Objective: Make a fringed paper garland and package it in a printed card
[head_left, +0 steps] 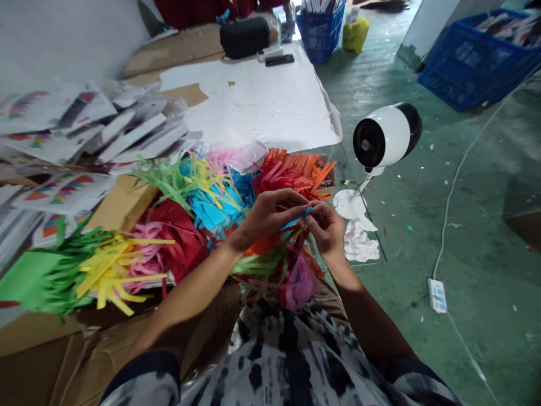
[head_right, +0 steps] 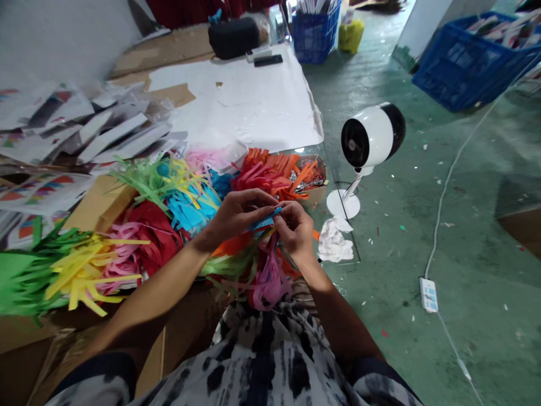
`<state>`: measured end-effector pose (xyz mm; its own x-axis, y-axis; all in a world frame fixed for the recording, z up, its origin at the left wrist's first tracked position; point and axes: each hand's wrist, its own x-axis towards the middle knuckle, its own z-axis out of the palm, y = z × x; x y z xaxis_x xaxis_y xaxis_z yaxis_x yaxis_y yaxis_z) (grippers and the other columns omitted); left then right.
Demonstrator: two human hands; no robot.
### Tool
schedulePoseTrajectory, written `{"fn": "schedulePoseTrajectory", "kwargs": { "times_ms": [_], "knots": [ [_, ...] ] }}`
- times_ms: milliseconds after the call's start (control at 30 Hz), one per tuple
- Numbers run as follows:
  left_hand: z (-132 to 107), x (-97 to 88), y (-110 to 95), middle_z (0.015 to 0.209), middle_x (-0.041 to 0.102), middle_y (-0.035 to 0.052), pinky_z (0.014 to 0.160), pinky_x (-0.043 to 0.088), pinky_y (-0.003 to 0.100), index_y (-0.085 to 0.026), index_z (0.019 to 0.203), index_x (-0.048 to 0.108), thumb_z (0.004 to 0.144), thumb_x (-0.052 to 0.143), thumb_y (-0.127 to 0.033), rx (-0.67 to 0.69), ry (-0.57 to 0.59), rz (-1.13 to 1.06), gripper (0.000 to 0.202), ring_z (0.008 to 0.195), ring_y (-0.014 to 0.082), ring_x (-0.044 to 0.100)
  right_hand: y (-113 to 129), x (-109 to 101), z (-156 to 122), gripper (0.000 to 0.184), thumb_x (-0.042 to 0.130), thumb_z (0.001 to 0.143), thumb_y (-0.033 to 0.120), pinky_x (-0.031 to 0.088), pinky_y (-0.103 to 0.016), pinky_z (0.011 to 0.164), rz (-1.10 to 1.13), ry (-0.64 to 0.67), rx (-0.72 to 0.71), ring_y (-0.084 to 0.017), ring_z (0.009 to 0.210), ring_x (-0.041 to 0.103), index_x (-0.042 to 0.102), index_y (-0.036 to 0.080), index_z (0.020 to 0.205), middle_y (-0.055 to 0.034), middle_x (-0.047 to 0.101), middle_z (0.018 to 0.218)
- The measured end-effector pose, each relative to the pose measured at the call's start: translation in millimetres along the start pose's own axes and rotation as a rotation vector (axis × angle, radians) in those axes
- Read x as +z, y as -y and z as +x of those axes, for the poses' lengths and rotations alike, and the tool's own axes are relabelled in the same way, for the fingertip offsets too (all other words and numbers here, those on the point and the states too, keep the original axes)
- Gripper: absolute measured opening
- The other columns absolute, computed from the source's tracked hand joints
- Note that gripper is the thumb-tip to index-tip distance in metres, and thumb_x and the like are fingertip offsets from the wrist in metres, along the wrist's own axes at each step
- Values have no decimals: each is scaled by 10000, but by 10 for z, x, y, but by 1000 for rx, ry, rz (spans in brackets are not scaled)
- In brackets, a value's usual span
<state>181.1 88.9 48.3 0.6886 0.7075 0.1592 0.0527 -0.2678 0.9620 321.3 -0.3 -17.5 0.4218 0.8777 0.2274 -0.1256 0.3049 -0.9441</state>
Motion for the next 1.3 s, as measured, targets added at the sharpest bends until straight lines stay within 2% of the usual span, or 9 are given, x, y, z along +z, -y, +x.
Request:
{"fn": "schedulePoseTrajectory", "kwargs": {
  "times_ms": [133, 267, 433, 567, 700, 833, 1000, 1167, 1300],
  "knots": [
    [-32, 11, 3, 888, 784, 55, 715, 559, 228, -146, 957, 798, 905, 818, -408, 32, -37, 70, 267, 795, 142, 716, 17, -12, 3, 222, 752, 864, 331, 456, -250, 648, 20, 39, 20, -130, 782, 566, 579, 223, 777, -9, 634, 946],
    [-64, 14, -20, 895, 786, 56, 726, 574, 239, -151, 959, 795, 911, 812, -391, 33, -49, 71, 245, 805, 147, 723, -7, -1, 8, 173, 749, 852, 285, 443, -248, 632, 63, 8, 11, -120, 734, 543, 596, 231, 791, 6, 629, 896],
    [-114, 21, -43, 971, 788, 65, 773, 612, 253, -151, 1029, 777, 880, 843, -362, -36, -21, -48, 267, 861, 159, 748, -32, 8, 7, 170, 731, 850, 279, 448, -250, 641, 36, -17, -4, -126, 757, 555, 581, 231, 786, 0, 626, 900],
    [-144, 38, -42, 1000, 783, 49, 834, 625, 261, -163, 1055, 749, 886, 826, -300, -4, -41, 22, 231, 916, 164, 764, -29, 14, 4, 177, 711, 867, 298, 485, -263, 687, -21, -26, -21, -140, 806, 587, 565, 232, 792, -12, 639, 937],
    [-145, 91, -35, 962, 772, 34, 775, 616, 249, -170, 1046, 717, 931, 732, -212, 92, -126, 239, 124, 844, 146, 754, -23, 35, 6, 184, 724, 868, 282, 508, -279, 746, -9, -20, -31, -145, 831, 612, 567, 228, 789, -13, 636, 930],
    [-143, 150, -13, 942, 745, 19, 792, 591, 251, -192, 1035, 698, 949, 672, -141, 314, -239, 586, 103, 840, 136, 729, -21, 40, 8, 188, 722, 876, 273, 499, -283, 747, -25, -17, -44, -147, 831, 602, 565, 229, 782, -11, 629, 915],
    [-156, 168, 14, 1007, 750, 43, 829, 579, 249, -203, 1106, 669, 1010, 634, -160, 528, -240, 791, 110, 919, 149, 736, -14, 27, 18, 193, 718, 877, 285, 469, -274, 684, -24, -21, -28, -142, 774, 571, 567, 229, 771, -5, 623, 877],
    [-151, 149, 66, 1042, 754, 56, 824, 573, 249, -201, 1150, 644, 1028, 614, -154, 576, -242, 828, 135, 945, 157, 742, 19, 9, 36, 235, 759, 868, 343, 488, -279, 704, -93, -6, -29, -185, 919, 624, 631, 214, 720, -52, 635, 993],
    [-151, 142, 118, 1086, 760, 70, 816, 577, 257, -201, 1188, 642, 1031, 615, -170, 584, -225, 887, 163, 961, 171, 747, -2, -2, 54, 239, 770, 855, 344, 503, -303, 783, -50, 5, -17, -197, 957, 634, 641, 210, 705, -54, 637, 1009]
  ]
}}
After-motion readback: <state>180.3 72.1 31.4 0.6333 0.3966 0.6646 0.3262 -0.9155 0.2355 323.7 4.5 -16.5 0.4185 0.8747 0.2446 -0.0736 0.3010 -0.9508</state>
